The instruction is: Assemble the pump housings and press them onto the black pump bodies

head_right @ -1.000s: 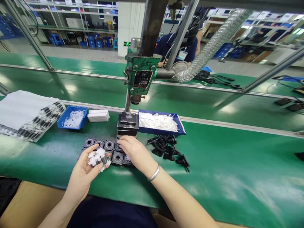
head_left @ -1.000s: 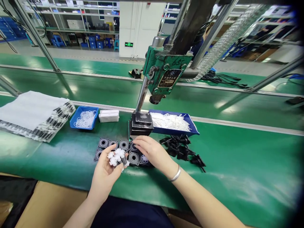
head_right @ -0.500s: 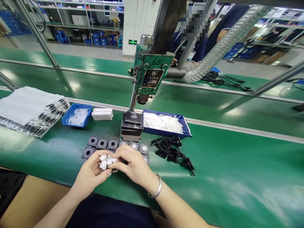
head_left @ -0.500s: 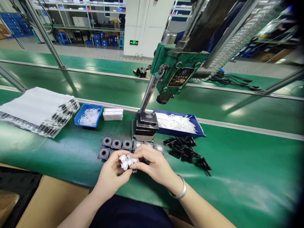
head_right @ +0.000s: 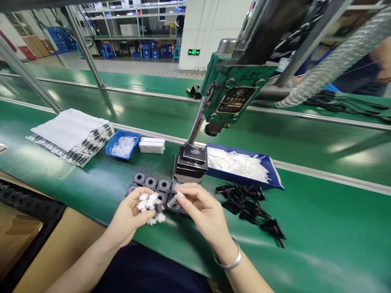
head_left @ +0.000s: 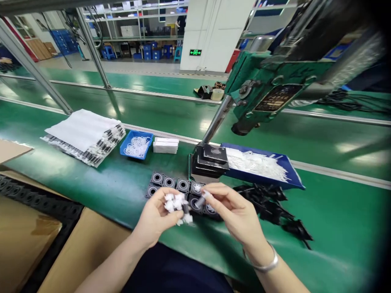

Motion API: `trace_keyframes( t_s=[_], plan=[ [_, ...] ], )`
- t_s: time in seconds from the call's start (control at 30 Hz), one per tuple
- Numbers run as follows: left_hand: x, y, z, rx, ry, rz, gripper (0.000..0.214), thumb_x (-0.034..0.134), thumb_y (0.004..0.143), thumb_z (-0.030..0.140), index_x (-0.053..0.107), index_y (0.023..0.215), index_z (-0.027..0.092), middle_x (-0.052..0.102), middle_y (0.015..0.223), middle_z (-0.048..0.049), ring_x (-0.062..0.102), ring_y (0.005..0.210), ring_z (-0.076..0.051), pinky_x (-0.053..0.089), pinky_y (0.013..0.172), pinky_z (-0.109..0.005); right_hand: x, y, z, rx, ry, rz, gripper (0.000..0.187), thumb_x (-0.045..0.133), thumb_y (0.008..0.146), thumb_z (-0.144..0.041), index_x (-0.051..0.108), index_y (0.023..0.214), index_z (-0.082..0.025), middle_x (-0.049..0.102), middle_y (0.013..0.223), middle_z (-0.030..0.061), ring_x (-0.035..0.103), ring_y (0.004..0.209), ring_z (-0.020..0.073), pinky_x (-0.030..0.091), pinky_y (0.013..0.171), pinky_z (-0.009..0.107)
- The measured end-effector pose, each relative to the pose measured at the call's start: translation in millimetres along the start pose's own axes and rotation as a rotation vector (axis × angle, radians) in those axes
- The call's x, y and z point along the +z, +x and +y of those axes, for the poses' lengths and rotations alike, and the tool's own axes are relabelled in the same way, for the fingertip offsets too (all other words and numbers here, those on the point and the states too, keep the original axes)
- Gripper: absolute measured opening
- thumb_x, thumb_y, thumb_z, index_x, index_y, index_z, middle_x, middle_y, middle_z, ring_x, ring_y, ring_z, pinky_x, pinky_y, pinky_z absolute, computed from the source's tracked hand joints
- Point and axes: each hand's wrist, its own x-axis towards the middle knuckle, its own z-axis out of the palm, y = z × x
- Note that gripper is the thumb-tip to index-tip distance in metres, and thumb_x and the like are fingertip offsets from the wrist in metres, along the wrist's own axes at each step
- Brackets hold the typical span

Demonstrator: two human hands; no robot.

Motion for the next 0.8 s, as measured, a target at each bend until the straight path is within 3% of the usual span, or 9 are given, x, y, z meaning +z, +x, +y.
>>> trace_keyframes(
  t_s=[0.07, 0.17, 0.3, 0.4, 0.5, 0.6, 0.67, 0.8],
  plan=[
    [-4.4, 1, 2, 0.035, 0.014, 0.043, 0.042, 0.082, 0.073, 0.023, 0.059, 0.109, 0.021, 0.074, 0.098, -0.006, 0.07, 0.093, -0.02, 0.053, 0.084, -0.03, -4, -1, 6, -0.033, -0.155, -0.004, 0.01, 0.063, 0.093, -0.024, 0.069, 0.101, -0.022, 0.07, 0.1, 0.0085, 0.068, 0.094, 0.0204, 0.06, 0.079, 0.033],
    [-9.5, 2, 5, 0.061, 0.055, 0.111, 0.05, 0.081, 0.075, 0.023, 0.056, 0.119, 0.021, 0.074, 0.103, -0.0069, 0.07, 0.098, -0.021, 0.053, 0.089, -0.031, -5, -6, 13, -0.146, -0.389, -0.111, 0.013, 0.059, 0.096, -0.02, 0.067, 0.106, -0.022, 0.07, 0.102, 0.0082, 0.066, 0.099, 0.0205, 0.058, 0.088, 0.037],
    [-11.0, 2, 4, 0.083, 0.084, 0.123, 0.044, 0.081, 0.076, 0.026, 0.06, 0.113, 0.018, 0.074, 0.102, -0.0085, 0.069, 0.098, -0.021, 0.053, 0.089, -0.031, -5, -12, 15, -0.264, -0.558, -0.211, 0.02, 0.053, 0.097, -0.016, 0.062, 0.115, -0.02, 0.067, 0.109, 0.0108, 0.064, 0.103, 0.0212, 0.058, 0.089, 0.039],
    [-9.9, 1, 2, 0.084, 0.105, 0.133, 0.044, 0.082, 0.074, 0.027, 0.062, 0.112, 0.018, 0.074, 0.103, -0.009, 0.069, 0.099, -0.022, 0.054, 0.088, -0.031, -8, -9, 5, -0.298, -0.636, -0.322, 0.027, 0.06, 0.095, -0.026, 0.06, 0.121, -0.02, 0.064, 0.12, 0.014, 0.061, 0.112, 0.0261, 0.056, 0.094, 0.046],
    [-7.0, 1, -1, 0.084, 0.129, 0.133, 0.044, 0.083, 0.073, 0.026, 0.064, 0.112, 0.02, 0.074, 0.106, -0.0078, 0.068, 0.1, -0.021, 0.053, 0.088, -0.029, -9, -4, -8, -0.257, -0.566, -0.279, 0.042, 0.065, 0.092, -0.037, 0.054, 0.129, -0.021, 0.061, 0.125, 0.015, 0.059, 0.116, 0.0279, 0.054, 0.097, 0.048],
    [-2.3, 1, -2, 0.067, 0.112, 0.104, 0.042, 0.084, 0.071, 0.024, 0.066, 0.108, 0.02, 0.074, 0.102, -0.0058, 0.068, 0.096, -0.02, 0.054, 0.086, -0.028, 1, 0, -14, -0.17, -0.409, -0.336, 0.055, 0.069, 0.089, -0.043, 0.048, 0.135, -0.023, 0.064, 0.119, 0.0116, 0.064, 0.105, 0.0232, 0.056, 0.093, 0.04],
    [0.4, 0, -2, 0.055, 0.083, 0.082, 0.039, 0.085, 0.071, 0.024, 0.067, 0.106, 0.02, 0.074, 0.099, -0.0047, 0.069, 0.094, -0.02, 0.055, 0.085, -0.028, 11, 0, -12, -0.124, -0.343, -0.391, 0.054, 0.071, 0.087, -0.042, 0.049, 0.133, -0.023, 0.066, 0.114, 0.009, 0.066, 0.098, 0.0206, 0.057, 0.089, 0.036],
    [0.6, 0, -1, 0.042, 0.045, 0.072, 0.035, 0.085, 0.071, 0.023, 0.069, 0.103, 0.02, 0.073, 0.095, -0.0028, 0.069, 0.09, -0.018, 0.055, 0.081, -0.026, 25, -4, 0, -0.067, -0.242, -0.35, 0.045, 0.073, 0.086, -0.039, 0.055, 0.124, -0.023, 0.069, 0.108, 0.0053, 0.068, 0.093, 0.0177, 0.058, 0.086, 0.032]
  ],
)
